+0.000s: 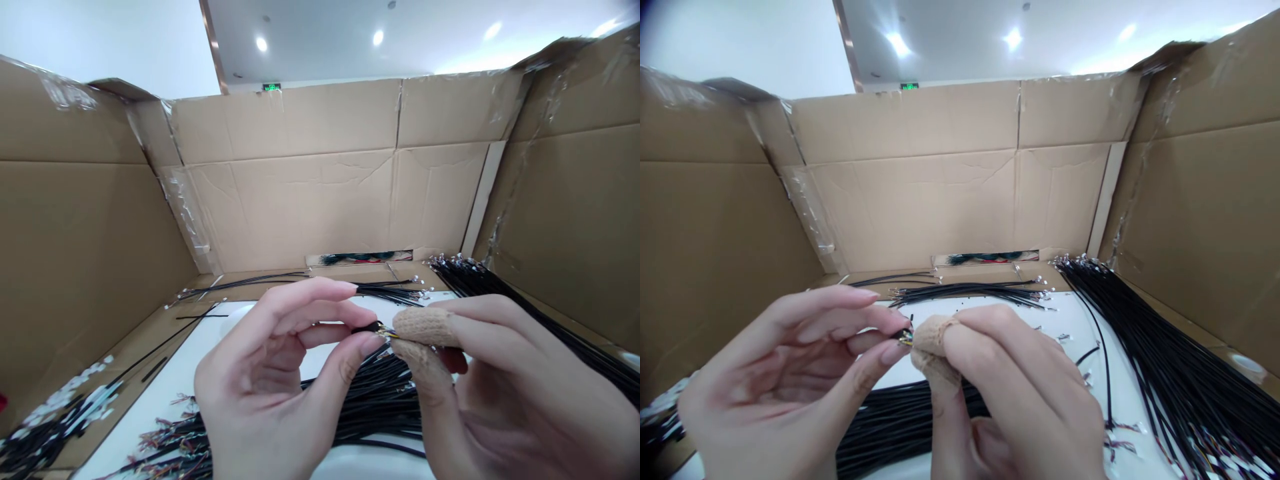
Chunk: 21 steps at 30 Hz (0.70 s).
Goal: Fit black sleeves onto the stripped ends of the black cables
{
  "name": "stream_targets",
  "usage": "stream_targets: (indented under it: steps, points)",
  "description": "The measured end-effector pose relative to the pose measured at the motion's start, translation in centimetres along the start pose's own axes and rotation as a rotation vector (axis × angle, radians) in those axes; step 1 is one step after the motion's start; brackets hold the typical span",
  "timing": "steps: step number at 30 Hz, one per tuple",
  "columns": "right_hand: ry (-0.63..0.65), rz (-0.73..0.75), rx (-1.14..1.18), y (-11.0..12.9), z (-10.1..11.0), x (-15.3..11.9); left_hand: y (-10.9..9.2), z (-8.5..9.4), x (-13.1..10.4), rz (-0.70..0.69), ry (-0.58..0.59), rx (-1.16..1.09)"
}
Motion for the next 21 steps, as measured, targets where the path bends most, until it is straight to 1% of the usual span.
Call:
stream_targets:
  steps: [2,3,7,9,14,17,19,20,21]
  points:
    - [-0.008,-0.037,0.014,-0.5,0.2,0.2,-0.1,0.0,0.0,-0.007,-0.001,-0.004]
    - [0.013,-0.039,0.039,-0.7,0.2,0.4,-0.1,0.0,0.0,-0.011,0.001,-0.01]
    - [0.197,0.004,0.188,-0.8,-0.7,0.8,0.1,-0.4,0.2,-0.001,0.045,-0.065]
    - [0.234,-0.01,0.243,-1.2,-0.8,1.0,0.3,-0.5,0.3,0.009,0.073,-0.097]
    - [0.256,-0.079,0.323,-1.7,-1.1,1.0,0.4,-0.4,0.4,0.011,0.099,-0.107]
    - [0.207,-0.193,0.327,-2.0,-1.1,0.8,0.2,-0.4,0.3,-0.005,0.102,-0.114]
    - [0.15,-0.249,0.312,-2.3,-0.7,0.8,0.0,-0.5,0.2,-0.014,0.098,-0.116]
    - [0.139,-0.247,0.305,-2.3,-0.7,0.8,-0.1,-0.5,0.2,-0.022,0.097,-0.112]
    - [0.146,-0.213,0.3,-2.1,-0.6,0.9,-0.1,-0.5,0.1,-0.024,0.092,-0.108]
Point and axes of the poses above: each hand's wrist, its own x-axis towards the middle knuckle, its own z-axis out of the back of the hand, y = z × x, the point moved 10 cm from there along x, towards the middle knuckle, and after that the axes turned 6 degrees about -z, right-handed, at the moved point
